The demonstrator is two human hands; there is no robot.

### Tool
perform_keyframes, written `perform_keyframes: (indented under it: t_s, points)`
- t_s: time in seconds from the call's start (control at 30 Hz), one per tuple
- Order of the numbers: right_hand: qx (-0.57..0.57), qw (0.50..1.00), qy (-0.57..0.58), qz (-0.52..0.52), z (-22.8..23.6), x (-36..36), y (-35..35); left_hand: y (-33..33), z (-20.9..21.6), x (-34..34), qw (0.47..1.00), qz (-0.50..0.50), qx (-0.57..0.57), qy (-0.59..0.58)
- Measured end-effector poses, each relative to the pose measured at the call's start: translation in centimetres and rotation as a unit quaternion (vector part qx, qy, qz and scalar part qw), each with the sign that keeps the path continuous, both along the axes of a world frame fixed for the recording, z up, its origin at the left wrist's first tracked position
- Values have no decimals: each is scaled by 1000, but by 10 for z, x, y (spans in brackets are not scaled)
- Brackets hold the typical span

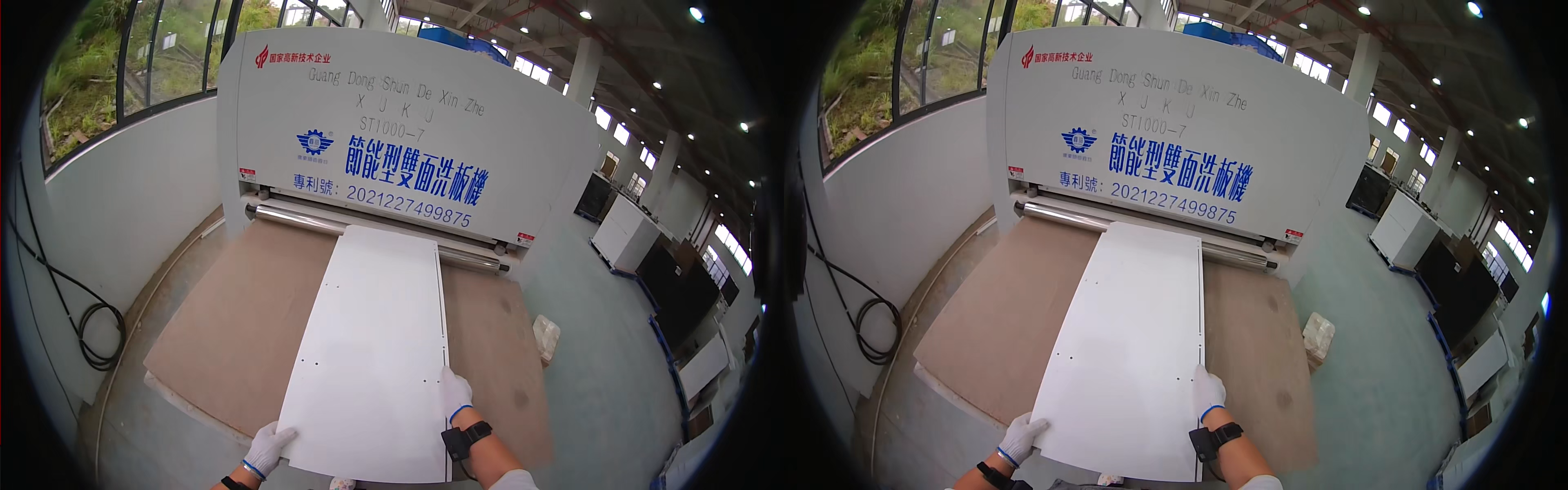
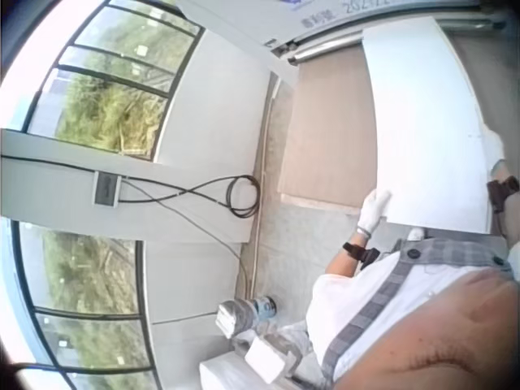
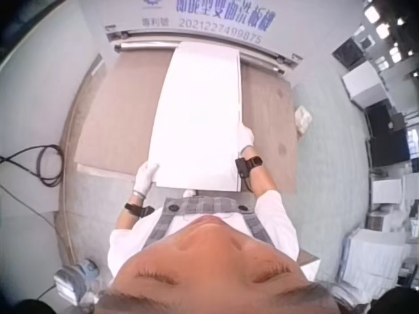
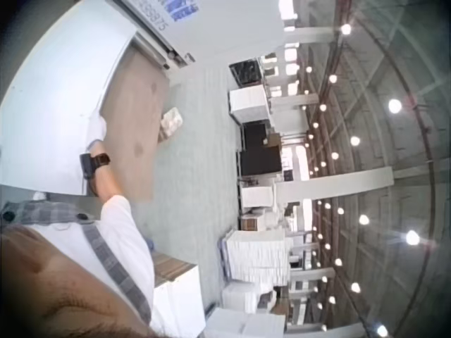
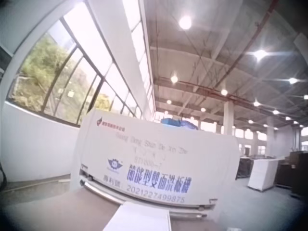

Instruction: Manually feeding large white rectangular panels into a double-sided surface cleaning or coating machine in a factory setting.

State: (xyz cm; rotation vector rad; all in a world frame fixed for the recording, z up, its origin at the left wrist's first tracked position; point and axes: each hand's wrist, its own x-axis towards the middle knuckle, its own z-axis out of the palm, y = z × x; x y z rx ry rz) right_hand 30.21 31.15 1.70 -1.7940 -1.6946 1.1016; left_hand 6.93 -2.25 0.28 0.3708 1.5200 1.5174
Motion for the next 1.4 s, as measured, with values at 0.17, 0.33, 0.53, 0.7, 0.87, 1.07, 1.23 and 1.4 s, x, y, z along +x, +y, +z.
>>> perform_keyframes:
  t_s: [0.17, 0.33, 0.53, 0.7, 0.87, 1.07, 1.23, 1.4]
  points:
    - [14, 999, -38, 30, 5, -26, 8, 3, -9, -18, 999, -2, -24, -21]
    - [-13, 999, 35, 25, -36, -18, 45, 24, -8, -31, 995, 25, 19, -93]
    - [-133, 958, 244, 66, -18, 7, 24, 42, -31, -54, 976, 60, 69, -199]
    - [-209, 891, 401, 16, -25, 94, -5, 62, -23, -64, 962, 72, 63, -257]
    - [-212, 882, 412, -80, -29, 162, -54, 78, -18, -73, 967, 124, 33, -222]
    - [-272, 801, 519, -121, -51, 225, -88, 90, -9, -80, 968, 99, 60, -222]
    - [-244, 812, 499, -179, -47, 235, -105, 108, -19, -100, 972, 114, 43, -201]
    - [-215, 849, 455, -162, -59, 250, -112, 115, -19, -111, 974, 104, 58, -191]
